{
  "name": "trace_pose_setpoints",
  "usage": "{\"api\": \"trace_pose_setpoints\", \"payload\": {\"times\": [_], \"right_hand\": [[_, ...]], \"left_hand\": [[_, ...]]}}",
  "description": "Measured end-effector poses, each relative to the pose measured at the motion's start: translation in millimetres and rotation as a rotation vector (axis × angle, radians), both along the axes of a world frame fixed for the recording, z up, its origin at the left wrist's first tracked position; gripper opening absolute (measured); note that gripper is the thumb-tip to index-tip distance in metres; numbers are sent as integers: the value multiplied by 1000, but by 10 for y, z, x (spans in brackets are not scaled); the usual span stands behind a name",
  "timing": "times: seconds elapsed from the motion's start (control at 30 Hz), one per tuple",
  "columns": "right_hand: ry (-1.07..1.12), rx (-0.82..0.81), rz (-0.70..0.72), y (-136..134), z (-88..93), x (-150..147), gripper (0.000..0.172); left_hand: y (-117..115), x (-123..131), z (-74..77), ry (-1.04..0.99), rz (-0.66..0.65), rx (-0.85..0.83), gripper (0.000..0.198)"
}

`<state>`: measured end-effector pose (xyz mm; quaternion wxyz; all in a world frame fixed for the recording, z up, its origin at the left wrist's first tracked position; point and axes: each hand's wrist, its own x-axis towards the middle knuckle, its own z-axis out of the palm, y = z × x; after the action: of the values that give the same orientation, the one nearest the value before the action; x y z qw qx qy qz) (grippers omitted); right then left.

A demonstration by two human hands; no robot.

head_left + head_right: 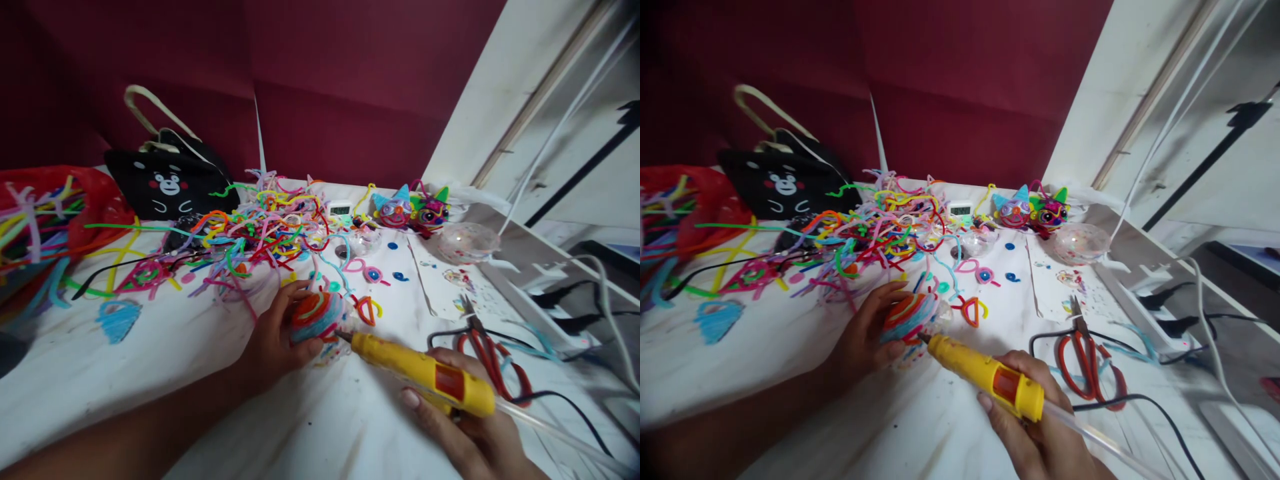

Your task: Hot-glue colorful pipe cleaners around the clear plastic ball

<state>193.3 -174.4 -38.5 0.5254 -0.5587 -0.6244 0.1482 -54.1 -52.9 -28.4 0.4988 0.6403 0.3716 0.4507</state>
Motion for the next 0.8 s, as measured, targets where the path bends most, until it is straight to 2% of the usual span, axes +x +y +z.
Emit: {"api": "trace_pose_setpoints", "payload": {"times": [0.1,0.2,0.23,0.4,0.57,0.73,0.8], "right_hand": [[-91,-18,2,-18,-68,101,23],[-273,17,59,-39,-114,209,26],[-295,-4,30,-43,-115,231,26],[-405,42,108,-14,7,214,30],[-325,97,109,68,132,125,35],[-333,148,79,93,80,147,40],[-308,143,55,104,82,140,36]], "left_hand": [[1,4,8,-4,5,-2,81],[-3,5,18,-11,4,-20,81],[-5,6,21,-7,-3,-26,81],[-7,22,15,-12,-1,-34,78],[-15,93,17,-32,44,-9,76],[44,177,48,-31,48,-4,75],[92,211,55,-27,30,15,74]]}}
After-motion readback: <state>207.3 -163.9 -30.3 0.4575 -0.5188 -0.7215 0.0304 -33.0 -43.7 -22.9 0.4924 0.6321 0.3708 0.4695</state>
